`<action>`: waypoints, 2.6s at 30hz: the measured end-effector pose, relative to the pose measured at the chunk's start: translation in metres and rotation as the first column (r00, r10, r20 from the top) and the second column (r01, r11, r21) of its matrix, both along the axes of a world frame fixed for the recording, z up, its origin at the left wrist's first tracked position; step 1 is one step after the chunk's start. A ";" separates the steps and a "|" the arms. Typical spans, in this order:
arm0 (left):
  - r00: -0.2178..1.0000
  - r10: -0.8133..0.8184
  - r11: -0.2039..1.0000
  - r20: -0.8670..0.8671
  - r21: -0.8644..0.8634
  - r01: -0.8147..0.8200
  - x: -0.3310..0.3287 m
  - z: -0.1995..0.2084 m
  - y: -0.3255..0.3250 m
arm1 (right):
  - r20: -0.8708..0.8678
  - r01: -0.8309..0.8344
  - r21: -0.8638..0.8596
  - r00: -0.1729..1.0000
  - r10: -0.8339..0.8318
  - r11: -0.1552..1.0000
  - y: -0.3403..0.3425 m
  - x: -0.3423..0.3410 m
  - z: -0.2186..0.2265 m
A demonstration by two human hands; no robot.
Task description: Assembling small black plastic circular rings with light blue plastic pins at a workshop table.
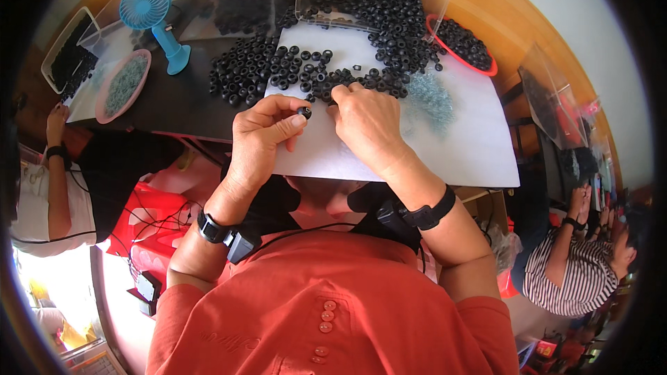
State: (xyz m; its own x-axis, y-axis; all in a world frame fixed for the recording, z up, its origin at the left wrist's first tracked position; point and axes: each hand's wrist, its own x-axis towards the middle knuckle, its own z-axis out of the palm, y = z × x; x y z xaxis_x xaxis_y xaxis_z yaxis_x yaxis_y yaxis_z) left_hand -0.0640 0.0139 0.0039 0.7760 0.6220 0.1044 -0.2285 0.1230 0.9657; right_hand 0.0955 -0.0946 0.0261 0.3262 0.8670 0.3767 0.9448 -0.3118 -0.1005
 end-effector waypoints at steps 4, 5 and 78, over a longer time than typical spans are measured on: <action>1.000 0.008 1.000 0.000 0.000 -0.008 -0.003 0.000 0.001 | 0.019 -0.072 -0.026 0.997 0.073 0.997 -0.006 -0.004 0.011; 1.000 0.007 1.000 0.011 -0.005 -0.007 -0.003 0.000 0.002 | 0.038 -0.107 -0.057 0.993 0.110 0.993 -0.010 -0.004 0.015; 0.995 0.052 0.997 -0.086 0.059 -0.047 0.015 0.006 -0.010 | -0.076 -0.130 0.531 0.977 0.200 0.838 -0.022 -0.006 -0.031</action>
State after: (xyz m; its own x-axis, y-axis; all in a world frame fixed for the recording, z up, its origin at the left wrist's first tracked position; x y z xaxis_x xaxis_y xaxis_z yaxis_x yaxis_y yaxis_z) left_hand -0.0488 0.0034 0.0098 0.7519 0.6552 0.0735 -0.1472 0.0581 0.9874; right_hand 0.0896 -0.1169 -0.0049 0.2698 0.5999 0.7533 0.9465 -0.0214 -0.3219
